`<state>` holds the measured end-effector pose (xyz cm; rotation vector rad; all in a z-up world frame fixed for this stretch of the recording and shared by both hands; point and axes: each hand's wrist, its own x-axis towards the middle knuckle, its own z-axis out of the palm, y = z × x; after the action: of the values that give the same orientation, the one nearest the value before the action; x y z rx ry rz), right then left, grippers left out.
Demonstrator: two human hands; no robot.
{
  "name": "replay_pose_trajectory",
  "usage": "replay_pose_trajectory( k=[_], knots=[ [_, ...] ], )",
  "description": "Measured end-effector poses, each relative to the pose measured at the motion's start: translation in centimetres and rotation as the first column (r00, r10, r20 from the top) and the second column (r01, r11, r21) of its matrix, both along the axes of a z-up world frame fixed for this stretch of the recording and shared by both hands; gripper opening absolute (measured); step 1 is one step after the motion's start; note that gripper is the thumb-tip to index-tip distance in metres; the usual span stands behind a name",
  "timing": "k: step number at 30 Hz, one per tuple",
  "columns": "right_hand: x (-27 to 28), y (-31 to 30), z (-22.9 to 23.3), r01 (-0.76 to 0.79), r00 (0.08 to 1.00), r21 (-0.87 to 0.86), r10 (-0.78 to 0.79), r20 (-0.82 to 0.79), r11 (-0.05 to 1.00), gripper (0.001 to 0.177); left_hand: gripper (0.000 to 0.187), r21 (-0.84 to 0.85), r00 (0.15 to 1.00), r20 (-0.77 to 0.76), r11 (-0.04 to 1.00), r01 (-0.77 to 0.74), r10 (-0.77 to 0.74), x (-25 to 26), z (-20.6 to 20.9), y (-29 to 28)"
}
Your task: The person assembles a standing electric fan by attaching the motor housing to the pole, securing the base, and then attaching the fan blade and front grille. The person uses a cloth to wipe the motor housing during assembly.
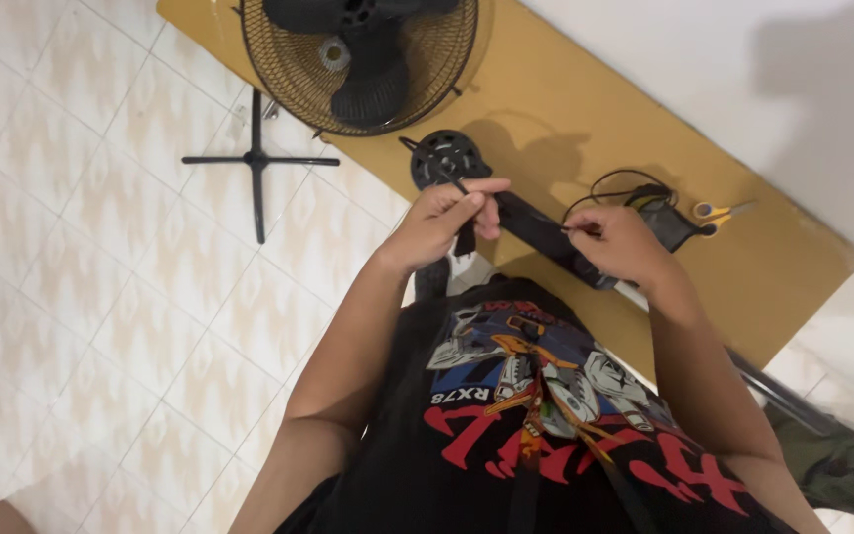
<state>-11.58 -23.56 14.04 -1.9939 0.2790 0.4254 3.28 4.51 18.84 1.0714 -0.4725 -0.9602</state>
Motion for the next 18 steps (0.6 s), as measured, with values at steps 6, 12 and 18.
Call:
replay_pose_trajectory(
  k=[6, 12, 18],
  knots=[
    [-1.7, 4.8, 1.0, -0.024, 0.988, -0.054, 0.016, -0.152, 0.998, 0.028, 0.034, 0.170, 0.973, -0.229, 0.985, 0.012, 0.027, 1.0, 1.3, 2.3],
    [-1.6, 8.1, 2.7, 0.048, 0.957, 0.032, -0.055, 0.285, 0.998, 0.020, 0.030, -0.081, 0.941, -0.332, 0.992, -0.100, 0.068, 2.5, -1.0, 4.9],
    [0.6, 13.4, 5.9, -0.259, 0.904, -0.287, 0.336, 0.265, 0.922, 0.030, 0.019, -0.191, 0.762, -0.613, 0.896, -0.400, 0.209, 4.4, -2.1, 5.8]
  ],
)
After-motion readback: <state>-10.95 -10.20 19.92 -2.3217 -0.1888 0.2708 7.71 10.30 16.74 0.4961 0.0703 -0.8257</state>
